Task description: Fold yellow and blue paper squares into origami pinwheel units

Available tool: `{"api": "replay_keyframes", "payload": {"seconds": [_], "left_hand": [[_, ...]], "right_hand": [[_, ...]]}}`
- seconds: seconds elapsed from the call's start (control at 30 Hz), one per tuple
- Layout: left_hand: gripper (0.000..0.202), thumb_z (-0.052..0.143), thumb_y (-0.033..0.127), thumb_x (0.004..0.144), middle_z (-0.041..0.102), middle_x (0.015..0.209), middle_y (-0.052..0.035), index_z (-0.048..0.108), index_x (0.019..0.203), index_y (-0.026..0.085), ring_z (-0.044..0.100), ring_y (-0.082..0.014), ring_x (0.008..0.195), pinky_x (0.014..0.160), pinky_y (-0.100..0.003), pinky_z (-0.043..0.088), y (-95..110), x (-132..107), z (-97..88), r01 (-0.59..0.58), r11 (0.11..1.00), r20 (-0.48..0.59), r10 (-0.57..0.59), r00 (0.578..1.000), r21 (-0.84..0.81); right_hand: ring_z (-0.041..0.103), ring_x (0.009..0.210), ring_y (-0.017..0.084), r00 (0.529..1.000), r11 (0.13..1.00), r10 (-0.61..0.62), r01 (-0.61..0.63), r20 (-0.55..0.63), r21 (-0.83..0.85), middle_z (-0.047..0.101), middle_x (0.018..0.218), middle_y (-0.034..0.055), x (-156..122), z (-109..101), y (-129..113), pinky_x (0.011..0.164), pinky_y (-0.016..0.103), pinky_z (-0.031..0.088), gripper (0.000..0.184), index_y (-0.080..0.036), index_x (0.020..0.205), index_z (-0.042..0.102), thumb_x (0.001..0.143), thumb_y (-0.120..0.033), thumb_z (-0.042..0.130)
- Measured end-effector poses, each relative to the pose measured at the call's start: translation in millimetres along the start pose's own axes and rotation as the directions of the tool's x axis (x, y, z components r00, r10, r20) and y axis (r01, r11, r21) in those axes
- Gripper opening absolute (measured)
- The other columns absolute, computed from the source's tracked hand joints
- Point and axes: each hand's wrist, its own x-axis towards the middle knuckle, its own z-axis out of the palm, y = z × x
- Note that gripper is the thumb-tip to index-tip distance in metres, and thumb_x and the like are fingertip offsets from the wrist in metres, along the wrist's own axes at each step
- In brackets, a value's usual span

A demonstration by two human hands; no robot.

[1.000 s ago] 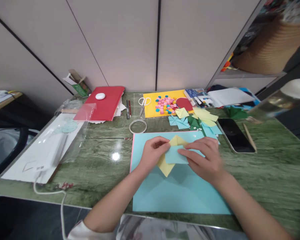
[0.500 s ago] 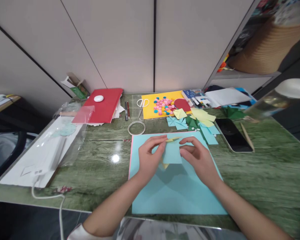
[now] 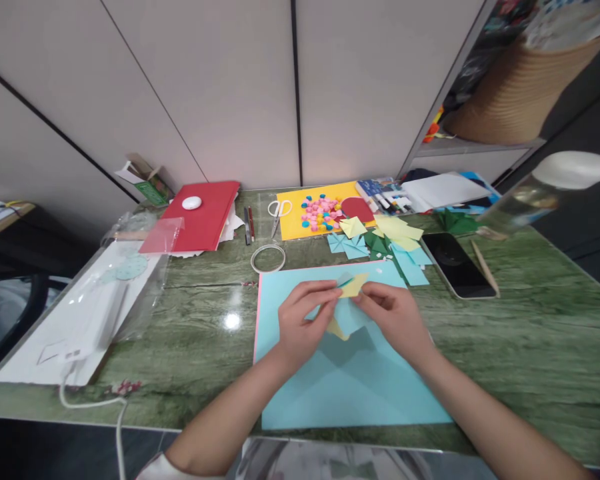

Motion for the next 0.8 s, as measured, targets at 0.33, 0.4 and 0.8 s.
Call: {"api": "replay_keyframes", "payload": {"seconds": [0.33, 0.4, 0.8], "left_hand": [[0.025, 0.059, 0.012, 0.076, 0.067, 0.1, -0.0064, 0.069, 0.095, 0.026, 0.061, -0.0183, 0.095, 0.083, -0.034, 0.049, -4, 5, -4.8, -0.014, 0.996, 0.15, 0.026, 0.988, -0.084], [0.026, 0.06, 0.012, 0.075, 0.068, 0.099, -0.0064, 0.069, 0.095, 0.025, 0.062, -0.0183, 0.094, 0.083, -0.034, 0.049, -4, 5, -5.4, -0.022, 0.996, 0.165, 0.036, 0.986, -0.089], [0.028, 0.055, 0.014, 0.077, 0.067, 0.105, -0.0072, 0.067, 0.1, 0.026, 0.062, -0.0184, 0.096, 0.083, -0.033, 0.05, -7, 8, -13.3, -0.12, 0.993, 0.261, 0.12, 0.958, -0.016]], "right_hand": [[0.058, 0.073, 0.017, 0.998, 0.998, -0.055, 0.056, -0.017, 0.01, 0.065, 0.071, -0.0006, 2, -7, 2, 0.067, 0.027, 0.045, 0.014, -0.021, 0.077, 0.07, 0.073, -0.029, 0.059], [0.055, 0.067, 0.015, 0.999, 0.999, -0.039, 0.039, -0.014, 0.004, 0.062, 0.066, -0.0015, 2, -8, 2, 0.061, 0.025, 0.042, 0.013, -0.02, 0.074, 0.069, 0.073, -0.028, 0.059], [0.054, 0.063, 0.015, 0.992, 0.986, 0.043, -0.06, 0.115, 0.153, 0.061, 0.065, -0.0014, 6, -13, 9, 0.058, 0.025, 0.043, 0.016, -0.02, 0.074, 0.068, 0.076, -0.032, 0.056]]}}
